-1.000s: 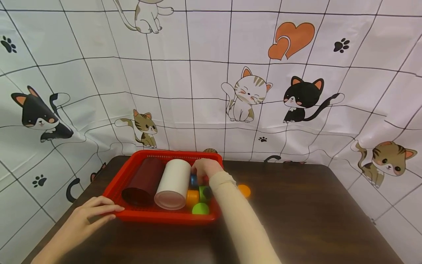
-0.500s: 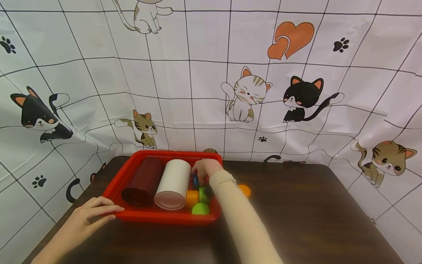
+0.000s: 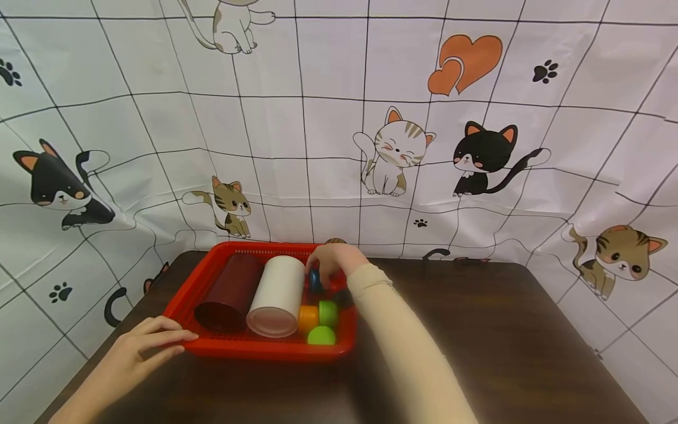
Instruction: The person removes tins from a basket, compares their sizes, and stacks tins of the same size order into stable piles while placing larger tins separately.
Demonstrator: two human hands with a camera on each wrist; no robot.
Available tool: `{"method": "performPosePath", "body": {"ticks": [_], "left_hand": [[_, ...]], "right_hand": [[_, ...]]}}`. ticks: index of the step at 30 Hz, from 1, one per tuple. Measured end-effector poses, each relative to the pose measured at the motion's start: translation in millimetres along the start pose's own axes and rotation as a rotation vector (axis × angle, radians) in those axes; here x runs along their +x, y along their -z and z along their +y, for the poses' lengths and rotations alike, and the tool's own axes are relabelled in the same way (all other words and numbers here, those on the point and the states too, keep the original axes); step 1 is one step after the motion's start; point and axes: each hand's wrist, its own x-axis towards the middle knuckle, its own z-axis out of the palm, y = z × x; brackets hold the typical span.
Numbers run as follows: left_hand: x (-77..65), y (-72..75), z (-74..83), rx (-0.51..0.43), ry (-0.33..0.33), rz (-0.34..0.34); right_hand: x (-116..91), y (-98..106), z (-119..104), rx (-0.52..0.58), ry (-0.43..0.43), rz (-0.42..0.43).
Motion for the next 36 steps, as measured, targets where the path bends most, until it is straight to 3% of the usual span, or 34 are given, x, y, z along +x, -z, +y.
{"method": "performPosePath", "body": {"ticks": [9, 16, 30, 36], "left_hand": [[-0.9, -1.2, 0.0, 0.006, -0.007, 0.0], [-1.0, -1.8, 0.8, 0.008, 0.004, -0.008], [1.3, -0.7, -0.4, 0.008, -0.021, 0.004], [1.5, -0.5, -2.2, -0.005, -0.025, 0.002]], "right_hand": [[-21, 11, 7, 0.067, 0.077, 0.091], [-34, 8, 20, 0.166, 0.149, 0.207], [-65, -3, 33, 0.452, 0.302, 0.469], [-83, -15, 47, 0.601, 0.313, 0.568]]}}
